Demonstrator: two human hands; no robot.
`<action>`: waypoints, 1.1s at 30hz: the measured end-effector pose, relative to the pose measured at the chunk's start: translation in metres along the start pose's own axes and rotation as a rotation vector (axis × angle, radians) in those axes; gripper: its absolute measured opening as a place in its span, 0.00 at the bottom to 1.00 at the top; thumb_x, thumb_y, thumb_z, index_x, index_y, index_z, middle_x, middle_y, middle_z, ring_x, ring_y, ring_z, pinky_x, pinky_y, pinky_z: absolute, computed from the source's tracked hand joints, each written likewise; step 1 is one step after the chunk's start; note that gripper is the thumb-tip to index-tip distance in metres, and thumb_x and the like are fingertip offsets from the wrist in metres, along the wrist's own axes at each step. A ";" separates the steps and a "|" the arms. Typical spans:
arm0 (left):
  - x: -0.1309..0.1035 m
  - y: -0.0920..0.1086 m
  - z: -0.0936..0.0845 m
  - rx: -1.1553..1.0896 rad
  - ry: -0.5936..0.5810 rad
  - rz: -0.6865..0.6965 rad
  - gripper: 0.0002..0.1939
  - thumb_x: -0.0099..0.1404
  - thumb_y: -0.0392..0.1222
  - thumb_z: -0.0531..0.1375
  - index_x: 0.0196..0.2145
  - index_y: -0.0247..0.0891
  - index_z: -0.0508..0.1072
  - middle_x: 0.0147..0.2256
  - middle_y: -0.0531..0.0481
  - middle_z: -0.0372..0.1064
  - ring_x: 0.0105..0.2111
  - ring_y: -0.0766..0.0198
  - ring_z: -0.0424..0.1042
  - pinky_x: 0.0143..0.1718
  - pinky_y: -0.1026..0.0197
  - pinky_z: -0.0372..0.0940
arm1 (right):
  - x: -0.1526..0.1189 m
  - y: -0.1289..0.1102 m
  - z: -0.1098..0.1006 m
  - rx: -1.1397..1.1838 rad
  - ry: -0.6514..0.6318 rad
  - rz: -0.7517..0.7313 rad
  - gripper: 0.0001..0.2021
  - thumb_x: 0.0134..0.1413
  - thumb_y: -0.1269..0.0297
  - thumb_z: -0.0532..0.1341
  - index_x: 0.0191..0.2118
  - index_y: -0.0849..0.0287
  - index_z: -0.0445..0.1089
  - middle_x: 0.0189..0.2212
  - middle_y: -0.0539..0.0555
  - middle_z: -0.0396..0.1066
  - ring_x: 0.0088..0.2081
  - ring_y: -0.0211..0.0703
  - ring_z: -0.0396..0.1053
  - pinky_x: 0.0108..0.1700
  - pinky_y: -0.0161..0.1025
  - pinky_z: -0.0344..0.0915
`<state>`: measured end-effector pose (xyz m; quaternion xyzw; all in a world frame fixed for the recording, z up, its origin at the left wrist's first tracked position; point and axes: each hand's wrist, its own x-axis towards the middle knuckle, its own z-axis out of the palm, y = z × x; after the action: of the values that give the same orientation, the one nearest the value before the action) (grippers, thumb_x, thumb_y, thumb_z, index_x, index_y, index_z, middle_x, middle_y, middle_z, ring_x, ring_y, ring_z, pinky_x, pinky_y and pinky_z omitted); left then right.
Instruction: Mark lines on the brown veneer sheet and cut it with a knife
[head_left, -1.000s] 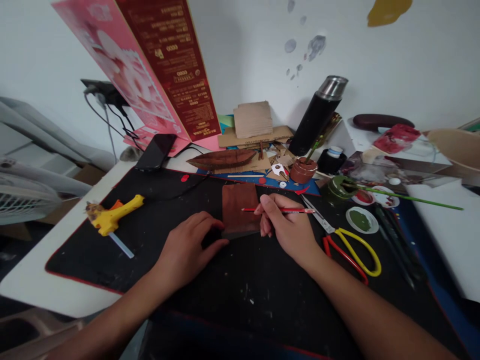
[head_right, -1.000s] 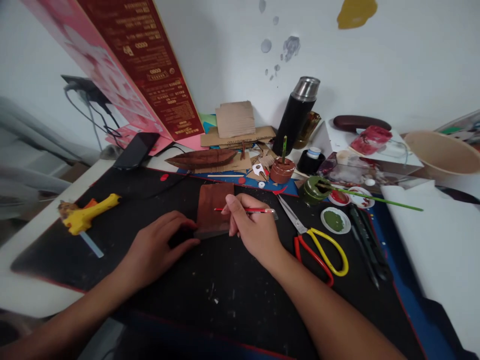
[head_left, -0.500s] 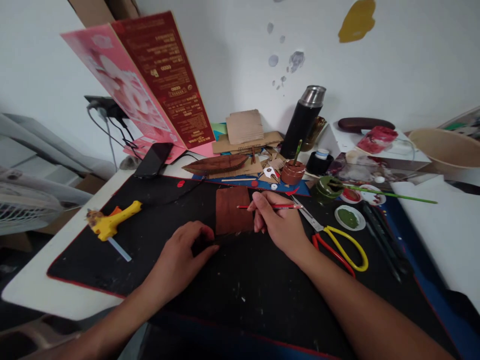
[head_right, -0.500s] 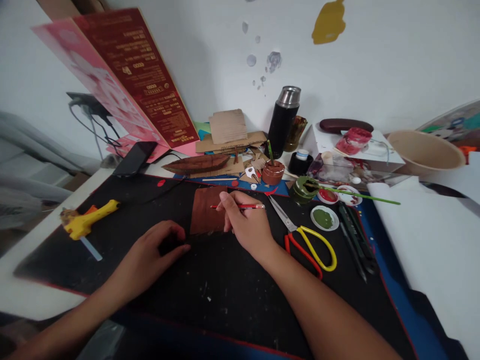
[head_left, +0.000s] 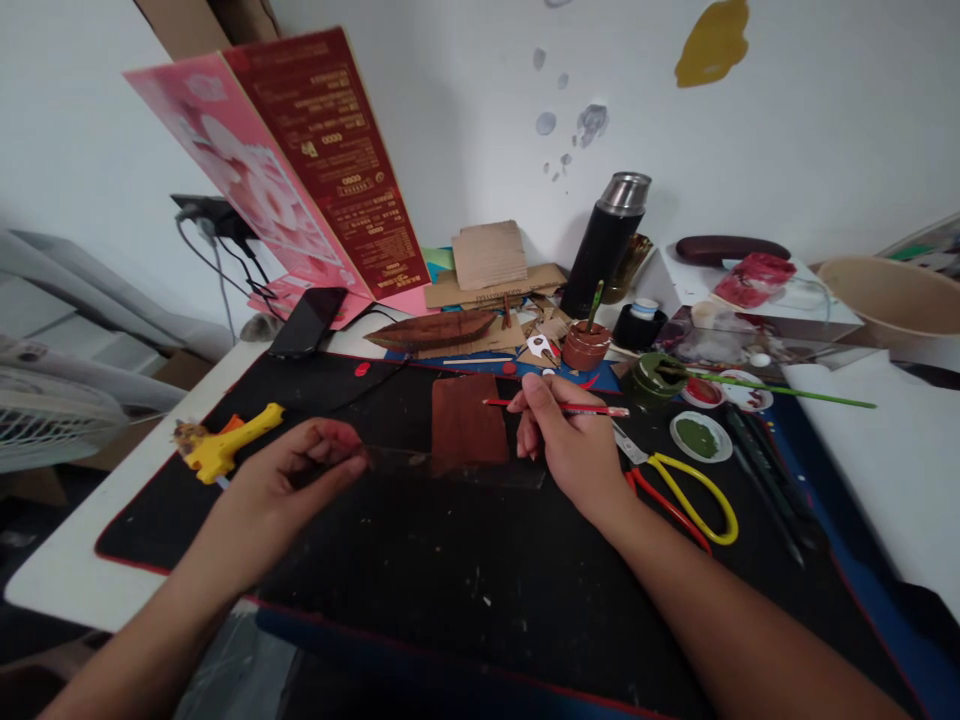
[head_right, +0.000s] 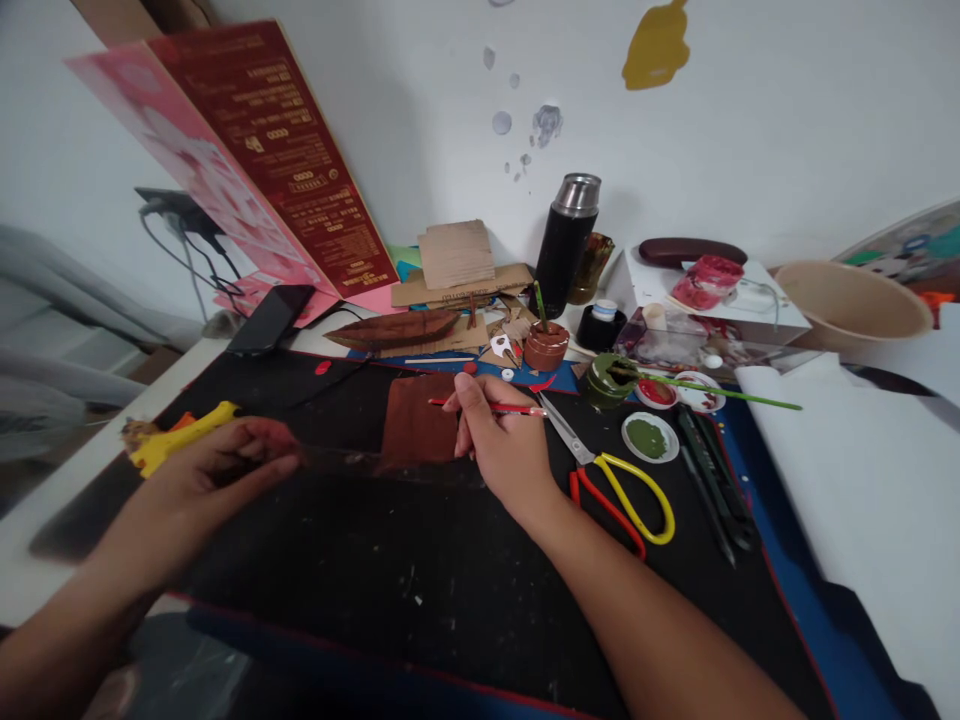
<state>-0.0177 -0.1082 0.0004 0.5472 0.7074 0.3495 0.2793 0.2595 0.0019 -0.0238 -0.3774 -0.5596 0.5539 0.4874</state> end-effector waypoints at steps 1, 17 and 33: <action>0.004 -0.002 -0.005 -0.012 -0.013 -0.008 0.24 0.62 0.67 0.68 0.41 0.44 0.76 0.32 0.52 0.77 0.32 0.57 0.77 0.31 0.59 0.71 | -0.001 0.001 0.001 -0.004 -0.012 0.004 0.24 0.70 0.39 0.64 0.31 0.55 0.74 0.14 0.44 0.65 0.16 0.36 0.65 0.20 0.35 0.59; 0.065 0.007 0.040 0.098 -0.318 0.155 0.20 0.68 0.59 0.61 0.48 0.46 0.84 0.46 0.50 0.85 0.45 0.51 0.82 0.51 0.51 0.74 | -0.007 0.007 0.009 -0.036 -0.109 0.108 0.24 0.70 0.39 0.62 0.31 0.54 0.74 0.14 0.44 0.65 0.17 0.37 0.65 0.23 0.36 0.59; 0.082 0.002 0.056 0.185 -0.298 0.263 0.15 0.72 0.51 0.59 0.47 0.44 0.82 0.44 0.50 0.84 0.42 0.54 0.81 0.51 0.52 0.74 | -0.011 0.016 0.012 -0.059 -0.180 0.161 0.22 0.72 0.43 0.61 0.32 0.54 0.74 0.15 0.43 0.65 0.18 0.36 0.66 0.23 0.36 0.59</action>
<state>0.0066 -0.0181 -0.0327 0.7037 0.6098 0.2321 0.2813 0.2482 -0.0098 -0.0396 -0.3842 -0.5851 0.6061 0.3778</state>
